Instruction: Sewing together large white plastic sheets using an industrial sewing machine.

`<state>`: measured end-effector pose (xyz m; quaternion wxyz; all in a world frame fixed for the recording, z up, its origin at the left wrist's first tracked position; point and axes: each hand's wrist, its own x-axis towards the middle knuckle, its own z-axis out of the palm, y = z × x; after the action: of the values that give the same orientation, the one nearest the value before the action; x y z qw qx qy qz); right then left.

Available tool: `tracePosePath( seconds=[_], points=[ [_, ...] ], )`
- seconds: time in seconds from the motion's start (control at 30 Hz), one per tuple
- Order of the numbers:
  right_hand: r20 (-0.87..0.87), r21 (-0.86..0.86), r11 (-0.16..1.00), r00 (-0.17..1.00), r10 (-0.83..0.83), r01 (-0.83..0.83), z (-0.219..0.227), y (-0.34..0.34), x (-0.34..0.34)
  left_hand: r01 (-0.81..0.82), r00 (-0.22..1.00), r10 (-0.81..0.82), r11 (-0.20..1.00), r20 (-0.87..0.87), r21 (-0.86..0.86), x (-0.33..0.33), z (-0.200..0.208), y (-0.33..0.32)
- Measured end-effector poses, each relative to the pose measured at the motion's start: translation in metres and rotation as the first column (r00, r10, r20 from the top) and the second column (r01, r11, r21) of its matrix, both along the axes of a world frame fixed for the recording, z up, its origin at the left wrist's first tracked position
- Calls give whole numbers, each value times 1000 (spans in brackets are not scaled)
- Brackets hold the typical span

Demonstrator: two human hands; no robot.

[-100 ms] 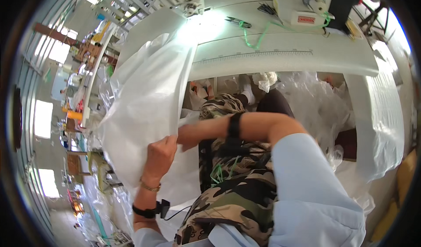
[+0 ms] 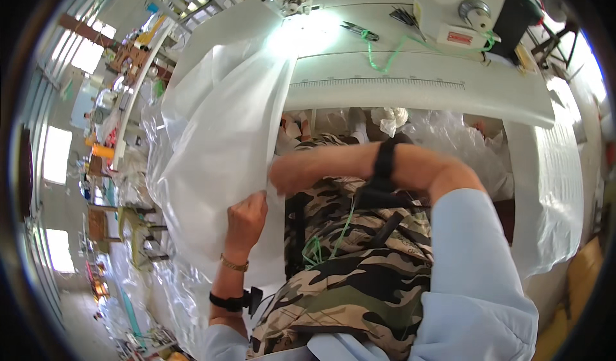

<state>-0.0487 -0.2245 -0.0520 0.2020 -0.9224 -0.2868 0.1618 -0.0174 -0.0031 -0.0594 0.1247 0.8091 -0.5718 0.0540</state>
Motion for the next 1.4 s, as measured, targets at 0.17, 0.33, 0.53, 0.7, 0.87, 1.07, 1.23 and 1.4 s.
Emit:
tracePosePath(
  seconds=[0.17, 0.33, 0.53, 0.7, 0.87, 1.07, 1.23, 1.4],
  points=[
    [724, 204, 975, 658, -209, 84, 18, -62, 24, -225, 955, 157, 936, -251, -271, -19, -19, -11],
    [477, 277, 959, 856, -197, 67, 11, -85, 38, -500, 655, 102, 801, -749, -328, -20, -28, -12],
    [416, 315, 939, 869, -267, 137, 22, -84, 39, -708, 271, 19, 681, -962, -186, -34, -17, -5],
    [505, 100, 992, 856, -116, 76, 33, -55, 22, -642, 456, -128, 638, -881, -425, -47, -3, -15],
    [557, 61, 997, 831, 7, -49, 32, -14, -2, -501, 771, 106, 710, -628, -495, -44, -4, -24],
    [653, 3, 998, 756, 44, -61, 38, -28, 7, -562, 763, 187, 664, -619, -493, -41, 2, -31],
    [569, -20, 997, 819, 69, -70, 40, -19, 7, -511, 825, 224, 689, -519, -514, -34, -2, -31],
    [608, 8, 998, 792, 49, -67, 31, -37, 23, -462, 865, 236, 717, -442, -522, -28, 10, -30]
  ],
)
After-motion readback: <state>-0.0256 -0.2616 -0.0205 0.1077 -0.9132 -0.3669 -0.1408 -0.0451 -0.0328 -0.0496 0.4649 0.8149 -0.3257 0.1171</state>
